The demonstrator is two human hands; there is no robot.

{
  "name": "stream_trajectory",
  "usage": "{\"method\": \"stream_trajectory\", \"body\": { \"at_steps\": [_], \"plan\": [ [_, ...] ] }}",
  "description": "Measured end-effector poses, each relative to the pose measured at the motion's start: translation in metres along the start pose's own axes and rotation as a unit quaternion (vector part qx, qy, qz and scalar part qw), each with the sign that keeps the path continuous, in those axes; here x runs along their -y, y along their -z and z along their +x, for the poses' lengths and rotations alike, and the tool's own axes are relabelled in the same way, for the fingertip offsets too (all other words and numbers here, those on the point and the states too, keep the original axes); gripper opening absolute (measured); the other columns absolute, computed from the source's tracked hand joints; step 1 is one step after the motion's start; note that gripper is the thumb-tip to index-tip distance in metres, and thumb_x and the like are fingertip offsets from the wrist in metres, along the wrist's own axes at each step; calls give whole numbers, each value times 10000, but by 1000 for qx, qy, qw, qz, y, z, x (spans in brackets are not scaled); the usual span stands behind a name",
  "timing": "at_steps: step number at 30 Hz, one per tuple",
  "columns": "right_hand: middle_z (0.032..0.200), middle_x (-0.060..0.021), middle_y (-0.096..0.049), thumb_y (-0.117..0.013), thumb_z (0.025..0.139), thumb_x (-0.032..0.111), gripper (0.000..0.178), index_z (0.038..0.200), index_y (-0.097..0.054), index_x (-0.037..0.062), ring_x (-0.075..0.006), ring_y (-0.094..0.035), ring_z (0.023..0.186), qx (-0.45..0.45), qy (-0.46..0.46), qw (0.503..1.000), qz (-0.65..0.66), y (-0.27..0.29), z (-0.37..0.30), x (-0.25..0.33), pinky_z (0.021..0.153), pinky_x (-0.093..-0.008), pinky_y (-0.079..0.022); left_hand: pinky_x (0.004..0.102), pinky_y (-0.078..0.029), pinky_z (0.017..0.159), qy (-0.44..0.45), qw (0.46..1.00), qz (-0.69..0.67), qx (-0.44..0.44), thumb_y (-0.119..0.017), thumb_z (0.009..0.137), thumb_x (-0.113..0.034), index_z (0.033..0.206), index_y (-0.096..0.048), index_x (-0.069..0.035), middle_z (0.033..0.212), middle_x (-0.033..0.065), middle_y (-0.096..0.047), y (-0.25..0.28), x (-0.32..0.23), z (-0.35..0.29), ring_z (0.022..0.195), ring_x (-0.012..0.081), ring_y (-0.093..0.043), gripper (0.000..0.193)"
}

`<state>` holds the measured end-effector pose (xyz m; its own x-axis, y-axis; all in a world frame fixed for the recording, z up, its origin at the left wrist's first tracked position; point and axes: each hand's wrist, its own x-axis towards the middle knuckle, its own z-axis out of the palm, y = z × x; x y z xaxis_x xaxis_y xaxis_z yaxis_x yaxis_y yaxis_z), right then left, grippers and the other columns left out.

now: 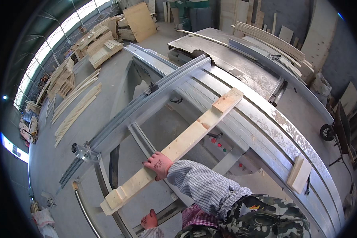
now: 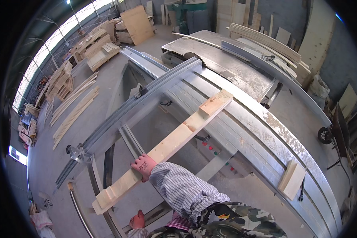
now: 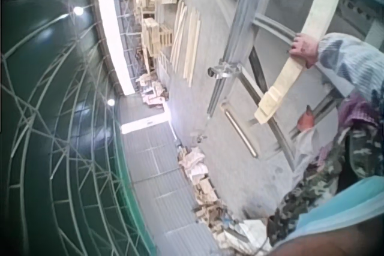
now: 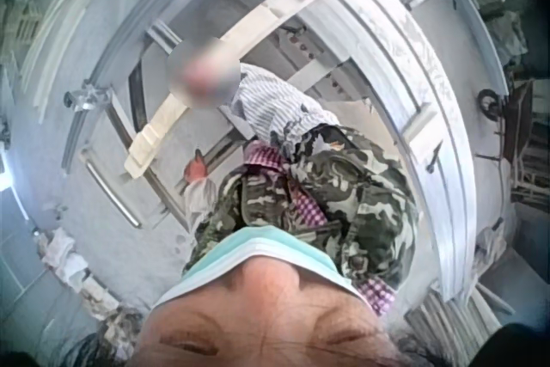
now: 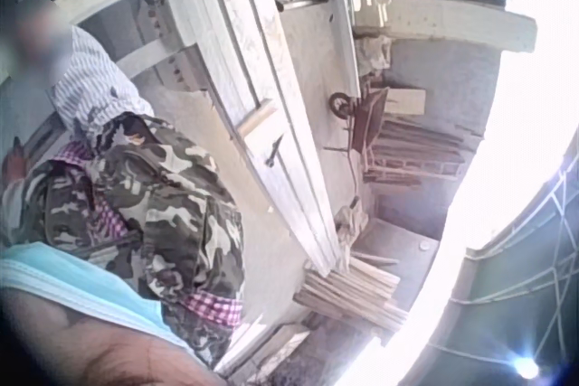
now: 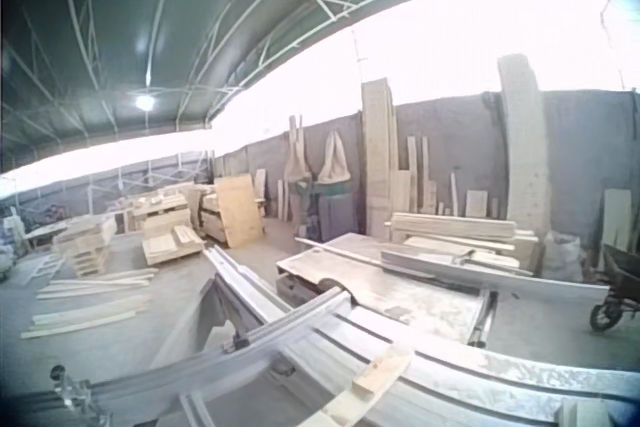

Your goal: The person assembles a wooden frame by hammering nails into joints, then uses a pry bar and hammer to disassemble the frame. They carry the pieces to a table saw, cut a plank, and measure a larger wooden structure with a tape measure.

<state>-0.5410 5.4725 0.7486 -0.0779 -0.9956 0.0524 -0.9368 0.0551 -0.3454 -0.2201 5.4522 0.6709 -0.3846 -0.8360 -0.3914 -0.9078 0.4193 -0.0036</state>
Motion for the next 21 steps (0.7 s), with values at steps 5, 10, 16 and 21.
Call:
{"method": "stream_trajectory", "body": {
  "at_steps": [5,10,16,21],
  "plan": [
    [1034,-74,-585,-837,532,362,812,1220,-503,90,-251,-557,1002,-30,40,998,38,6,-3,-8,933,-393,-389,460,-471,735,-12,999,-22,-27,-368,894,-416,785,-720,-140,764,149,-666,-9,7,7,774,357,-619,460],
    [1071,-77,-555,-827,571,375,854,1285,-444,103,-262,-542,1019,0,38,999,-4,10,0,-8,996,-431,-338,433,-471,764,26,999,-23,-23,-376,892,-449,745,-731,-160,759,128,-673,-23,15,14,800,338,-626,481],
    [1082,-90,-570,-817,613,387,855,1316,-429,93,-266,-549,1023,42,35,998,16,28,-1,-5,934,-399,-374,418,-472,743,39,997,-41,-54,-473,854,-429,706,-715,-123,720,130,-662,-21,13,8,749,327,-612,417],
    [1066,-106,-592,-831,584,414,867,1294,-444,102,-297,-575,1008,78,53,995,11,37,8,-5,866,-426,-427,385,-441,887,26,990,-26,-139,-487,863,-443,723,-724,-88,697,137,-664,-14,-2,-8,719,307,-625,450]
  ]
}}
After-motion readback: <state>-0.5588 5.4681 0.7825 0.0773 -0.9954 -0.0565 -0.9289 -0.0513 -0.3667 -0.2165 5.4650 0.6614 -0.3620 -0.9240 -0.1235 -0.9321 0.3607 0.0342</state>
